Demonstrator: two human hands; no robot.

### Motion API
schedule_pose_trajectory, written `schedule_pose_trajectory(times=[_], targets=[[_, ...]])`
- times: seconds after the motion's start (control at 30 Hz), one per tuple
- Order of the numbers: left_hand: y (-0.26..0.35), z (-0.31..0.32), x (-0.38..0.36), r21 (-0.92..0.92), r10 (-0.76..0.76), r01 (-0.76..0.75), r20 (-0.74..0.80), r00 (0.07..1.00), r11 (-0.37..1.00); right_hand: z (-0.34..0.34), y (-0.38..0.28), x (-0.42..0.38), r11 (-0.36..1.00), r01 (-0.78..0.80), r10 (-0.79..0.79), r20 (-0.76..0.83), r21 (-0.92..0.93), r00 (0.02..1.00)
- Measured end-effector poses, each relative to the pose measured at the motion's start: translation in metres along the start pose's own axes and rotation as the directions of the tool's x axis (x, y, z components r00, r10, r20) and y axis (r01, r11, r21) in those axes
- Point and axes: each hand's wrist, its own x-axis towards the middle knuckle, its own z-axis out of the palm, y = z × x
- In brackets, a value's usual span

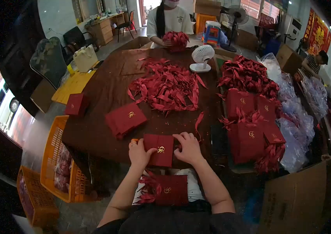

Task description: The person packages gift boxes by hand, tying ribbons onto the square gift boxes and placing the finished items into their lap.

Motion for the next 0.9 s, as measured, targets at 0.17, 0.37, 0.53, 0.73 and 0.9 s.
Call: schedule_pose_trajectory(times=[0.17,0.37,0.53,0.73,0.9], targets=[[0.004,0.007,0.0,0.006,-0.114,0.114,0.004,0.993,0.993,0.019,0.014,-0.018,0.998,-0.059,0.061,-0.051,0.038,0.997],[0.019,0.004,0.004,0.027,-0.163,0.162,0.065,0.984,0.986,0.001,0.009,-0.033,0.993,0.065,-0.071,-0.062,-0.103,0.996],[0.029,0.002,-0.019,-0.064,0.124,-0.137,-0.175,0.977,0.989,0.0,0.006,-0.037,0.992,-0.085,0.102,-0.214,0.089,0.972],[0.007,-0.008,-0.049,0.105,0.53,-0.554,0.191,0.826,0.826,0.001,0.003,-0.045,0.912,-0.159,0.253,-0.211,0.379,0.944],[0.018,-0.05,-0.037,-0.771,0.165,-0.225,-0.157,0.974,0.596,-0.008,-0.003,-0.029,0.793,0.029,0.237,-0.353,0.608,0.905]])
